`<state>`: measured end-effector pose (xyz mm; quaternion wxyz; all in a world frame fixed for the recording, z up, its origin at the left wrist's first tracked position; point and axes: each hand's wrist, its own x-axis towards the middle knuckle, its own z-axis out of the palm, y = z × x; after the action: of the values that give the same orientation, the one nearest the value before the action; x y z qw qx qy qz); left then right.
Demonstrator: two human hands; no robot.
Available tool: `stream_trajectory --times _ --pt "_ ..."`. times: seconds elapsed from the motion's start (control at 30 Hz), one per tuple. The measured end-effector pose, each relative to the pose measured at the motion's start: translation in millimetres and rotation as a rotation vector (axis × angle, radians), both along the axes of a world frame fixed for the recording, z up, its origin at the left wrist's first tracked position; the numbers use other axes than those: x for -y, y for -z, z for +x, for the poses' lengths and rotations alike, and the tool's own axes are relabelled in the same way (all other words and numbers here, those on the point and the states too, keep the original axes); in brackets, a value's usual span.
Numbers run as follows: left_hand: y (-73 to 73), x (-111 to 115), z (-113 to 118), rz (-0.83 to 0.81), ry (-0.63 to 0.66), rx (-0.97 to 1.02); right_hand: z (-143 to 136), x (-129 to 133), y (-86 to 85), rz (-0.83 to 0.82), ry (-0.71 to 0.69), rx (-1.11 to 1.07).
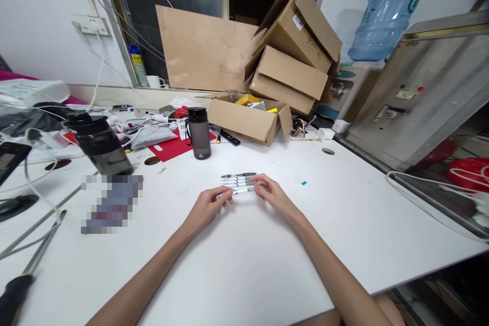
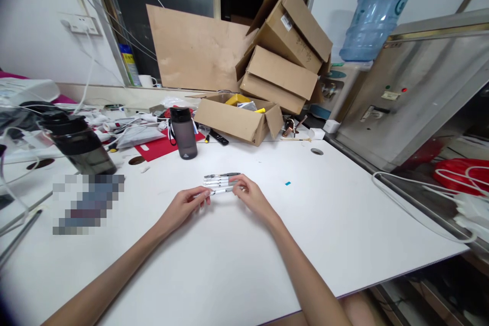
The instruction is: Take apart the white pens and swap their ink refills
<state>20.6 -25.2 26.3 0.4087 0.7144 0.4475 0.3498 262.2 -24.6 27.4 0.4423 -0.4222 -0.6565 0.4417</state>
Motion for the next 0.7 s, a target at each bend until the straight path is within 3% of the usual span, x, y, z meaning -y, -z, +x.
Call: stream_trajectory --times 0.17,0.33,0.53,0.7 --pt "1.1 -0.5 0.5 -0.005 0.031 0.022 0.2 0.8 -0.2 -0.077 -0.004 0.031" --pt "-1.2 0.9 0.9 -0.003 0.019 0.017 0.8 0.8 -1.3 0.007 -0.018 0.024" --pt "0.1 0.7 1.1 -0.013 0.086 0.051 -0.5 -1.1 2.6 -0.105 0.011 0.024" --pt "0.3 0.4 2.4 -0.02 0.067 0.055 0.2 -1.4 4.9 0.025 -0.016 0.051"
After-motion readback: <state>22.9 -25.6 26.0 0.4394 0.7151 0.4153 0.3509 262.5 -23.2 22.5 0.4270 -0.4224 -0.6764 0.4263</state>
